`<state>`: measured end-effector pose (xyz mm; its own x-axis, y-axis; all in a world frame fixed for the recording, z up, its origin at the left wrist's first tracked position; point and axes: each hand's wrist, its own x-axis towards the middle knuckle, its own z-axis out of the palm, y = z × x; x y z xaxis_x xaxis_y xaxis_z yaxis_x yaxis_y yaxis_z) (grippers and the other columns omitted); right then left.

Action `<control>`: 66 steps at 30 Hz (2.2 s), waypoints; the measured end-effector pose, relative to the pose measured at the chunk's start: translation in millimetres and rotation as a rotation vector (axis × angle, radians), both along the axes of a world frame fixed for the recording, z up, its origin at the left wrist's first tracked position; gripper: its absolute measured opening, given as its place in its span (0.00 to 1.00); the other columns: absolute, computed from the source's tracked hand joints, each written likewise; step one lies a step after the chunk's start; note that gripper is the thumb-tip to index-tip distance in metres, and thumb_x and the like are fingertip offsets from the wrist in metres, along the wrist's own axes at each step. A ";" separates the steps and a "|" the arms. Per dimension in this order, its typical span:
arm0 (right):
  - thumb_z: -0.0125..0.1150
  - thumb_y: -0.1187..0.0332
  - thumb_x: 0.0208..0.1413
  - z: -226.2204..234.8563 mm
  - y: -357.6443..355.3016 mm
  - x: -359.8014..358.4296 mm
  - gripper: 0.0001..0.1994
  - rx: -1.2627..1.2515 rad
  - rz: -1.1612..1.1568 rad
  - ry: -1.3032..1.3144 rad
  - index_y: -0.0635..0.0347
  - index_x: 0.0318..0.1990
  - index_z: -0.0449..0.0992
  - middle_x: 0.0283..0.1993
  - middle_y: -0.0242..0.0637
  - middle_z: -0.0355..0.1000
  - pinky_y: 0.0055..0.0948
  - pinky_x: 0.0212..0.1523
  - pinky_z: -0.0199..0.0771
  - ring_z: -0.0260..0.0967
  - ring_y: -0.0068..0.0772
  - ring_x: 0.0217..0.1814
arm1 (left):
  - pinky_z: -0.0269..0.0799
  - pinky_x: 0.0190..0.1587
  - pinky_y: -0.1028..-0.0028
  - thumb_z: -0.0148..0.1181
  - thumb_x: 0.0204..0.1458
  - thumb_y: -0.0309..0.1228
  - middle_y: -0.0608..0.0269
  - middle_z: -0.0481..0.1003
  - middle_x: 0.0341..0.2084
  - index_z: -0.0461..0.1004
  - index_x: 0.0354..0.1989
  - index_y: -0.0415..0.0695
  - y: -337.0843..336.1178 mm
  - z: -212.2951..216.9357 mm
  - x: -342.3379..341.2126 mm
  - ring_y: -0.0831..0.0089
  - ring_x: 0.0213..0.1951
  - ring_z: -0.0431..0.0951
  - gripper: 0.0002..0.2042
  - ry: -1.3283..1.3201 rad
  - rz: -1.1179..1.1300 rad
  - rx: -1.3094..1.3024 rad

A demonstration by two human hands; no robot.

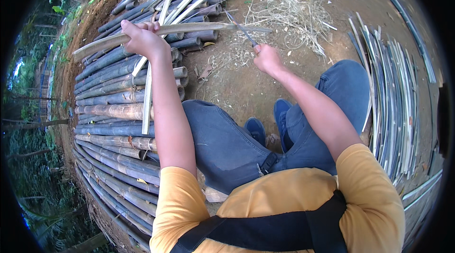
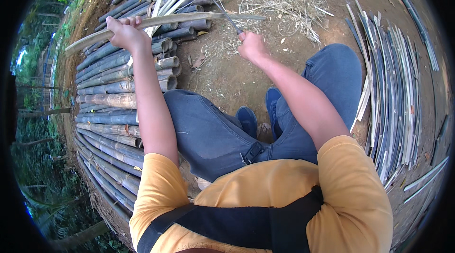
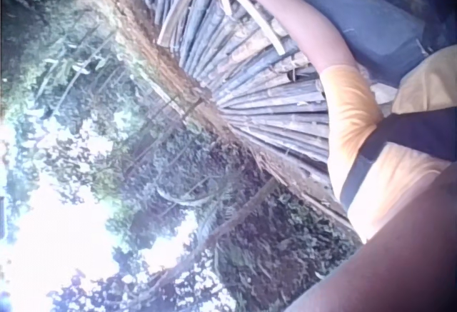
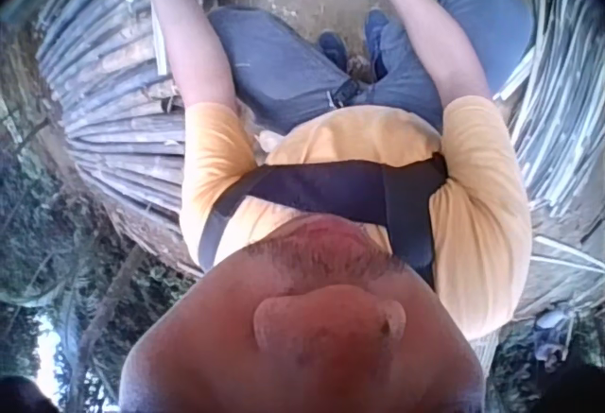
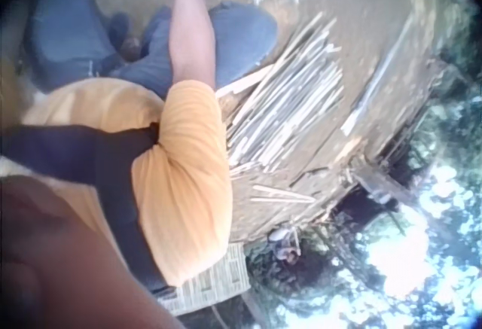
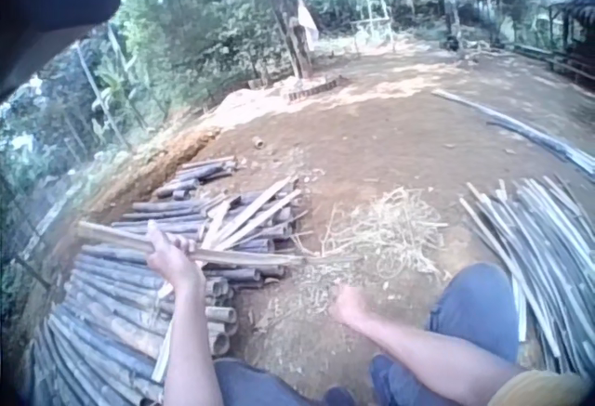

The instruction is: The person scrapes a bamboo strip using a knife while sitting on a pile of bamboo poles.

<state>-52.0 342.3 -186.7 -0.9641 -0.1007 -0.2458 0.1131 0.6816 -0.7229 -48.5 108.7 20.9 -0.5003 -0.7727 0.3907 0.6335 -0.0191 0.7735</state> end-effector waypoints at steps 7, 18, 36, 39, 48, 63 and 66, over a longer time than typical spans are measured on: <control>0.52 0.62 0.66 -22.8 7.5 -1.2 0.12 -0.018 -0.097 -0.032 0.59 0.48 0.74 0.44 0.54 0.78 0.51 0.51 0.75 0.76 0.56 0.51 | 0.62 0.19 0.70 0.49 0.68 0.42 0.66 0.60 0.15 0.54 0.23 0.45 6.0 0.5 -3.6 0.73 0.16 0.60 0.22 -0.023 0.094 0.030; 0.53 0.61 0.65 -60.8 16.2 -13.8 0.12 0.089 -0.179 -0.022 0.58 0.48 0.74 0.45 0.53 0.78 0.53 0.51 0.76 0.77 0.57 0.50 | 0.62 0.19 0.69 0.50 0.68 0.45 0.65 0.60 0.16 0.52 0.28 0.41 10.0 3.2 -3.7 0.74 0.18 0.60 0.23 -0.046 0.090 0.083; 0.52 0.62 0.65 -51.3 -8.5 -4.2 0.13 0.032 -0.090 -0.018 0.57 0.51 0.74 0.43 0.53 0.78 0.51 0.50 0.75 0.77 0.54 0.49 | 0.62 0.19 0.71 0.50 0.67 0.49 0.60 0.64 0.23 0.50 0.44 0.33 -7.1 -1.9 -11.6 0.73 0.21 0.62 0.27 -0.085 0.182 0.153; 0.51 0.61 0.66 -58.4 13.5 -24.2 0.14 0.014 -0.197 -0.140 0.59 0.50 0.74 0.43 0.51 0.78 0.49 0.50 0.76 0.78 0.52 0.48 | 0.62 0.19 0.71 0.51 0.67 0.49 0.61 0.63 0.23 0.50 0.43 0.33 -11.7 -6.0 -12.1 0.73 0.21 0.63 0.27 -0.079 0.172 0.177; 0.52 0.60 0.67 -37.7 6.8 -8.4 0.13 0.129 -0.101 -0.108 0.55 0.51 0.75 0.49 0.48 0.78 0.49 0.55 0.75 0.76 0.49 0.55 | 0.61 0.20 0.71 0.51 0.67 0.46 0.63 0.62 0.22 0.50 0.47 0.32 -15.7 -7.0 -8.8 0.74 0.21 0.60 0.26 -0.034 0.129 0.146; 0.50 0.60 0.67 -86.6 43.2 -37.2 0.13 0.125 -0.215 -0.126 0.56 0.49 0.76 0.47 0.55 0.77 0.52 0.54 0.73 0.74 0.59 0.53 | 0.60 0.20 0.72 0.51 0.67 0.45 0.66 0.62 0.20 0.55 0.41 0.36 -22.9 -7.8 -14.7 0.75 0.20 0.61 0.22 -0.052 0.125 0.132; 0.49 0.57 0.68 -65.3 10.6 -21.8 0.15 0.101 -0.180 -0.163 0.55 0.52 0.74 0.50 0.48 0.77 0.49 0.55 0.75 0.75 0.49 0.56 | 0.59 0.20 0.72 0.49 0.68 0.45 0.67 0.60 0.18 0.56 0.39 0.36 -34.6 -14.9 -10.1 0.75 0.20 0.60 0.21 -0.073 0.162 0.101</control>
